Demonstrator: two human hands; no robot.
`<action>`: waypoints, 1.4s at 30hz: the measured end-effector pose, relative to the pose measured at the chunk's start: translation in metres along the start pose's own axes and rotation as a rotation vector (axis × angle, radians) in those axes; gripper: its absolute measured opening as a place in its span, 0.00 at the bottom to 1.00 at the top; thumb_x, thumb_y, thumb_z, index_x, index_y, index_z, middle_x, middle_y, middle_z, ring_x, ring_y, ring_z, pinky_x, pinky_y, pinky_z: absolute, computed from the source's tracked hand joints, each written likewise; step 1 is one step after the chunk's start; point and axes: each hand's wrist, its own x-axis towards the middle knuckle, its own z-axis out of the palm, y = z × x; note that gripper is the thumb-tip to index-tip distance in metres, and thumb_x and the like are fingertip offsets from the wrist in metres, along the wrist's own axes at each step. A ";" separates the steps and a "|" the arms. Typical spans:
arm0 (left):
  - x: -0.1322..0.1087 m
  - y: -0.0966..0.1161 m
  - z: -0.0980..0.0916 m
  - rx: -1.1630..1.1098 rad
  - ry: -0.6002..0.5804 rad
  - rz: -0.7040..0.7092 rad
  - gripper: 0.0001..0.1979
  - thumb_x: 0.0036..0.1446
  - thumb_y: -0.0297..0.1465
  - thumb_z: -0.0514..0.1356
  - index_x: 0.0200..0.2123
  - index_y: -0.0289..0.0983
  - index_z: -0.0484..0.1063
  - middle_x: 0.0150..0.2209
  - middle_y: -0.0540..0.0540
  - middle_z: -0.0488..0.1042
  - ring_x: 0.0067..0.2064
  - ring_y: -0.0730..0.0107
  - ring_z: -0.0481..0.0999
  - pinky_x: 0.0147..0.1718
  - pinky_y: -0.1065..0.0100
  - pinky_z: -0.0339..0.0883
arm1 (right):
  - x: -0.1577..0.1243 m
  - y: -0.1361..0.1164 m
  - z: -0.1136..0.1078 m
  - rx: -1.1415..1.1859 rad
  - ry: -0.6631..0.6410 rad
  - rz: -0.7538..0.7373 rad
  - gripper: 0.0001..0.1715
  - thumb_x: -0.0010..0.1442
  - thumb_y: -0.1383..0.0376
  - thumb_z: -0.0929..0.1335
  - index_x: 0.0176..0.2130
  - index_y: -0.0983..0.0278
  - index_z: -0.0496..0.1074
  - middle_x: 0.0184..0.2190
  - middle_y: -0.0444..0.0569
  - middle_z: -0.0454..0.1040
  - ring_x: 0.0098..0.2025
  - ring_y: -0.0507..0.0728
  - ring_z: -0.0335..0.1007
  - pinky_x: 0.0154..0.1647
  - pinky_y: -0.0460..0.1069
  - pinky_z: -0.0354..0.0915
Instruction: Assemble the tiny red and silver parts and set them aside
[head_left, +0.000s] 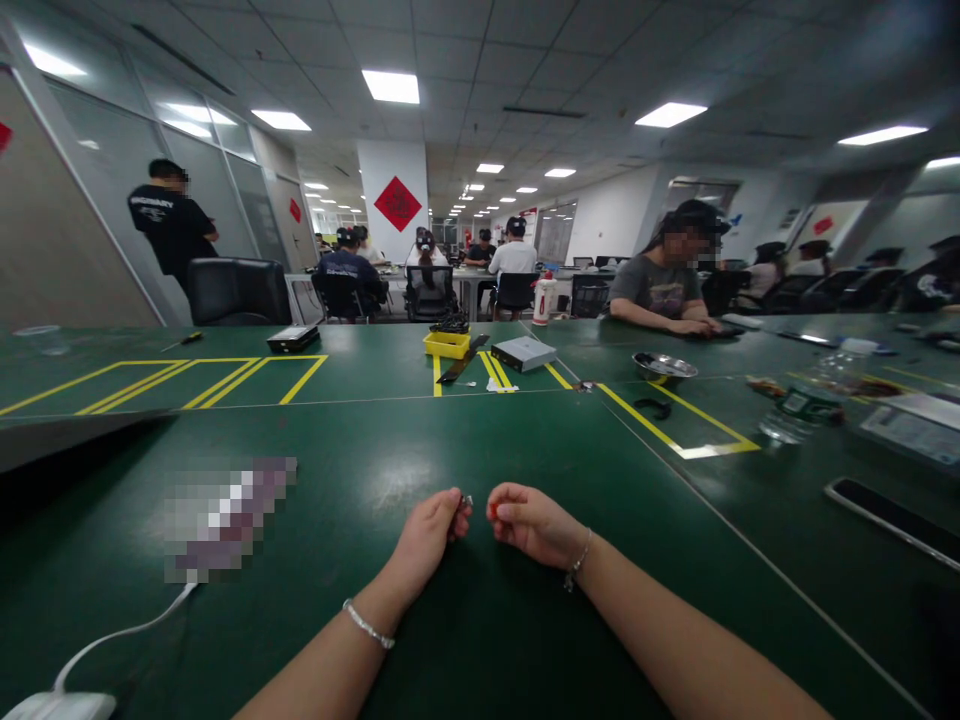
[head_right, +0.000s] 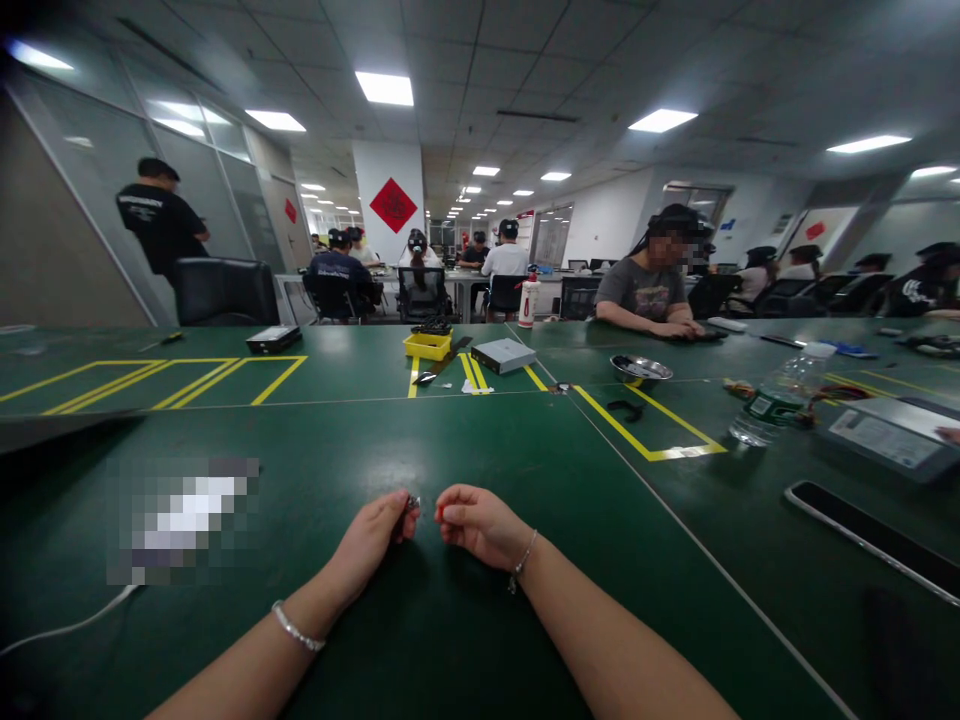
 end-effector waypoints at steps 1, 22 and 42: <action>0.000 0.000 0.000 0.015 0.000 0.004 0.19 0.50 0.42 0.46 0.23 0.33 0.66 0.18 0.51 0.65 0.21 0.76 0.62 0.21 0.73 0.54 | 0.001 0.000 0.001 0.002 0.009 0.006 0.08 0.45 0.69 0.67 0.30 0.66 0.65 0.25 0.43 0.66 0.24 0.46 0.62 0.30 0.44 0.57; -0.001 -0.002 -0.001 0.074 0.017 0.033 0.09 0.40 0.33 0.58 0.25 0.34 0.67 0.20 0.52 0.65 0.23 0.76 0.63 0.24 0.74 0.54 | 0.002 0.000 0.003 0.009 0.111 -0.032 0.08 0.40 0.70 0.69 0.27 0.68 0.67 0.23 0.45 0.70 0.23 0.47 0.63 0.30 0.46 0.58; 0.006 -0.003 -0.001 -0.051 0.017 0.027 0.15 0.49 0.39 0.50 0.34 0.34 0.64 0.17 0.53 0.64 0.20 0.77 0.63 0.22 0.74 0.57 | 0.008 0.000 0.001 -0.011 0.228 -0.143 0.11 0.40 0.68 0.69 0.28 0.67 0.66 0.26 0.44 0.68 0.25 0.47 0.63 0.32 0.47 0.59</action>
